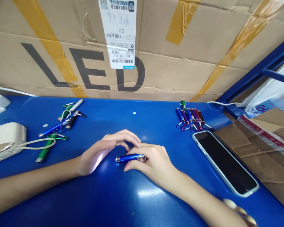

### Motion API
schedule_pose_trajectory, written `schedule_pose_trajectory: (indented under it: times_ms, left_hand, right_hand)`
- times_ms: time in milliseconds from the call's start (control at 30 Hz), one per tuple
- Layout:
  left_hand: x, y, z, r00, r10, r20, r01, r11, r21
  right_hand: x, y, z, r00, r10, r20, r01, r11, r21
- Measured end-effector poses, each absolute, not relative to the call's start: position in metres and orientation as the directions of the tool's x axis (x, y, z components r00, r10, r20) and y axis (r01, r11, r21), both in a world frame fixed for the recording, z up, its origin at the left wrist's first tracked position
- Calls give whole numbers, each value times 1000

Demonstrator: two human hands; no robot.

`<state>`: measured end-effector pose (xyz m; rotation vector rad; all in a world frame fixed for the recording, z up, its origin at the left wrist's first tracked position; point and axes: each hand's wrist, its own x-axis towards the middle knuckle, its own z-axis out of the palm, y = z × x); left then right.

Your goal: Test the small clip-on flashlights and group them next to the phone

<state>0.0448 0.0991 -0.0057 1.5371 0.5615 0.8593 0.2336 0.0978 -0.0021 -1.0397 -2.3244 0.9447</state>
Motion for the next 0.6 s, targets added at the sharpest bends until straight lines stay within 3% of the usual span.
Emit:
schedule_pose_trajectory:
  times_ms: [600]
  left_hand:
    - [45, 98, -2, 598, 779, 188, -78, -176, 981]
  right_hand:
    - [235, 98, -7, -626, 768, 138, 506, 535, -677]
